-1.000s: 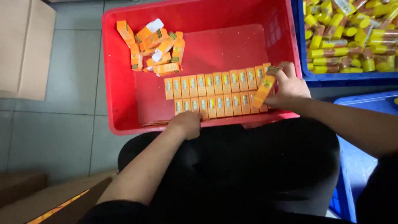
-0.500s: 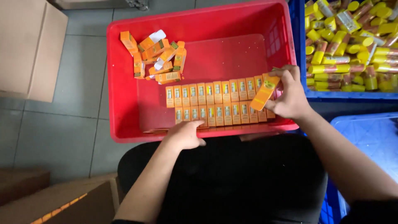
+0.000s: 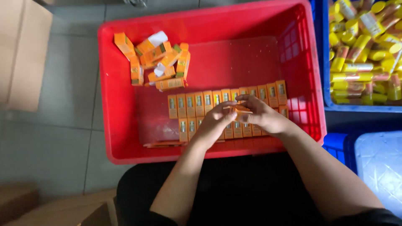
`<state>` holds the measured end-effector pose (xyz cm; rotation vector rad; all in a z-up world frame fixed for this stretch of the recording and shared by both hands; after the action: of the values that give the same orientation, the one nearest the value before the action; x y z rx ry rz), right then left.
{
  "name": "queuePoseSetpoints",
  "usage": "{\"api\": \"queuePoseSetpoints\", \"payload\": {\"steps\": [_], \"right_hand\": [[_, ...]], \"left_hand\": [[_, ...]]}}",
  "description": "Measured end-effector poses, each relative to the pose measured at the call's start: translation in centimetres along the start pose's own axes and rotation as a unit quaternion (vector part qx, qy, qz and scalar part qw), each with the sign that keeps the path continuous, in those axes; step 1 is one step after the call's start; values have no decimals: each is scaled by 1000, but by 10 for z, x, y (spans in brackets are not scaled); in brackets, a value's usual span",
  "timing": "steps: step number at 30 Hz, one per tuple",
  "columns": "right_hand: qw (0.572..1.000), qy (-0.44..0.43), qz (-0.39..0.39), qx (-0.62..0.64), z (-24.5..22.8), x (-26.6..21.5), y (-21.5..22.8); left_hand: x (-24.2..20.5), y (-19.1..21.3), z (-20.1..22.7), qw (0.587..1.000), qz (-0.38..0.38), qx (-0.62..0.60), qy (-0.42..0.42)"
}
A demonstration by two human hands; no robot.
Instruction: Packing yellow tubes into small orange boxes and organizing them in a red tray.
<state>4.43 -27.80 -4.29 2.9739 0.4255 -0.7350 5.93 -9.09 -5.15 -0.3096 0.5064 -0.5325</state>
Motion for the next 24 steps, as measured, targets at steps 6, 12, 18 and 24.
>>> {"api": "queuePoseSetpoints", "payload": {"steps": [6,12,18,24], "right_hand": [[996,-1,42,74,12,-3,-34],[996,71,51,27,2,-8,-38],[993,98,43,43,-1,-10,-37],[983,169,74,18,-10,-9,-45]], "left_hand": [[-12,11,-4,990,125,40,47],[-13,3,-2,988,128,3,89],[-14,0,0,988,129,-10,88],[-14,4,-3,985,152,-27,74]]}}
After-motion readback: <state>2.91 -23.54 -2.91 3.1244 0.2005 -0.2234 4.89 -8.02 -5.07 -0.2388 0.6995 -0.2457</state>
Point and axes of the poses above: each hand's wrist, its own x-axis towards the middle knuckle, its own y-axis out of the back of the hand, z = x × y, the point moved 3 cm from there along x, towards the middle knuckle, and after that the axes turned 9 degrees about -x, right-handed, at the moved point
